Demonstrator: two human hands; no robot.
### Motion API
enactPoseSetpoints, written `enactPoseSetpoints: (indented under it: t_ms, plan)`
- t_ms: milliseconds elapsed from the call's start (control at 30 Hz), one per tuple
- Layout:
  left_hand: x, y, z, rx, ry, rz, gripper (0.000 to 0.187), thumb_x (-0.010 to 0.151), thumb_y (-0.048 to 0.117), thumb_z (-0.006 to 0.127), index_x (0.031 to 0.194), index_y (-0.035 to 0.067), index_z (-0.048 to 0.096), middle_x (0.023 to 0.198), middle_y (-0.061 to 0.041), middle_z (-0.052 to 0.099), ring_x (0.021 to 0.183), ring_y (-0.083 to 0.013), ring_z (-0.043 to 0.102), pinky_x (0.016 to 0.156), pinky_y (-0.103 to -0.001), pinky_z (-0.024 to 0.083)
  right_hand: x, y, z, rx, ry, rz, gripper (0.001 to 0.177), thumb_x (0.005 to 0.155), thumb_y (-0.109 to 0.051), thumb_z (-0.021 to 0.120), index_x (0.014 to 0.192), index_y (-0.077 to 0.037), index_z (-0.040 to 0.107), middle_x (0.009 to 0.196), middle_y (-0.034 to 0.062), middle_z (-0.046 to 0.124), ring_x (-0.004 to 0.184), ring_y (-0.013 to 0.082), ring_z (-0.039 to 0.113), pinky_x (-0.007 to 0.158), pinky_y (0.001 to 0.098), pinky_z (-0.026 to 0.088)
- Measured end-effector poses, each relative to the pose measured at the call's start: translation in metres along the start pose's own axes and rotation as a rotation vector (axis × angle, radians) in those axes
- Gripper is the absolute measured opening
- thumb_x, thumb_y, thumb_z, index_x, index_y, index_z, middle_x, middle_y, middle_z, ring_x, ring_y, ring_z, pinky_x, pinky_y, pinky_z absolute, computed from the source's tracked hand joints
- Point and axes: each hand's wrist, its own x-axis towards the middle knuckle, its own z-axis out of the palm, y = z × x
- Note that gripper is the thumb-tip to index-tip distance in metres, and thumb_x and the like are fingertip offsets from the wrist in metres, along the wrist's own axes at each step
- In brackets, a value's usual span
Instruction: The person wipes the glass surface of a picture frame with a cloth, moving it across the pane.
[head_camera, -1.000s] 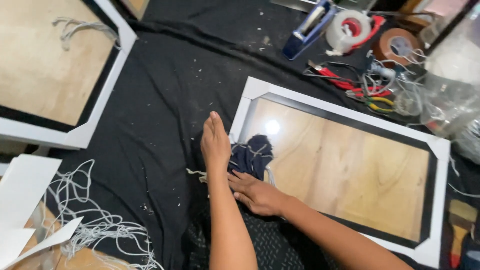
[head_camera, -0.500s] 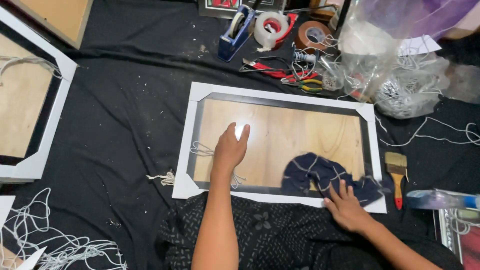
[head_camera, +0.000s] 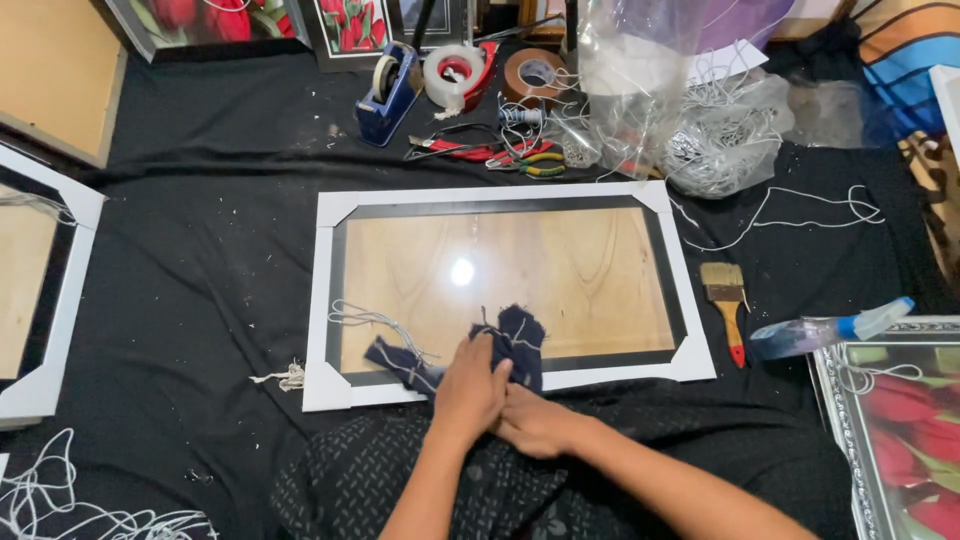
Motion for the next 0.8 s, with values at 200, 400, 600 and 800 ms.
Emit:
enactPoseSetpoints:
  t_ms: [200, 400, 600, 800]
  plan:
    - [0.007, -0.013, 0.098, 0.385, -0.227, 0.307, 0.062, 0.111, 0.035, 0.032, 0.159, -0.002, 0.028, 0.165, -0.023, 0.028, 0.152, -0.0476, 0.018, 0.116, -0.055, 0.032, -0.075, 0.092, -0.074, 0.033, -0.072, 0.42, 0.048, 0.09, -0.036, 0.058, 0.13, -0.015, 0.072, 0.138, -0.0044, 0.07, 0.129, 0.0096, 0.064, 0.11, 0.0237, 0.044]
    - [0.04, 0.004, 0.183, 0.698, 0.007, 0.633, 0.078, 0.105, 0.05, 0.042, 0.157, -0.007, 0.03, 0.167, -0.022, 0.025, 0.155, -0.0407, 0.018, 0.121, -0.052, 0.02, -0.136, 0.077, -0.162, 1.072, 1.254, 0.458, 0.047, 0.095, -0.015, 0.052, 0.139, -0.001, 0.06, 0.128, 0.0169, 0.071, 0.096, 0.0214, 0.071, 0.074, 0.0287, 0.054]
    - [0.095, 0.062, 0.241, 0.621, -0.016, 0.784, 0.063, 0.1, 0.017, 0.035, 0.161, 0.004, 0.031, 0.168, -0.017, 0.029, 0.156, -0.0371, 0.022, 0.124, -0.049, 0.019, -0.14, 0.097, -0.193, 1.297, 1.523, 0.287, 0.026, 0.095, -0.012, 0.055, 0.115, 0.0, 0.066, 0.098, 0.0133, 0.073, 0.077, 0.0197, 0.068, 0.065, 0.0268, 0.051]
    - [0.083, 0.106, 0.162, 0.178, 0.041, 0.923, 0.026, 0.088, 0.002, 0.061, 0.109, 0.0, 0.076, 0.118, -0.015, 0.075, 0.109, -0.0377, 0.067, 0.082, -0.048, 0.056, -0.143, 0.115, -0.211, 1.303, 1.586, 0.288, 0.032, 0.092, -0.014, 0.056, 0.116, 0.001, 0.068, 0.096, 0.012, 0.073, 0.075, 0.0158, 0.069, 0.06, 0.0255, 0.05]
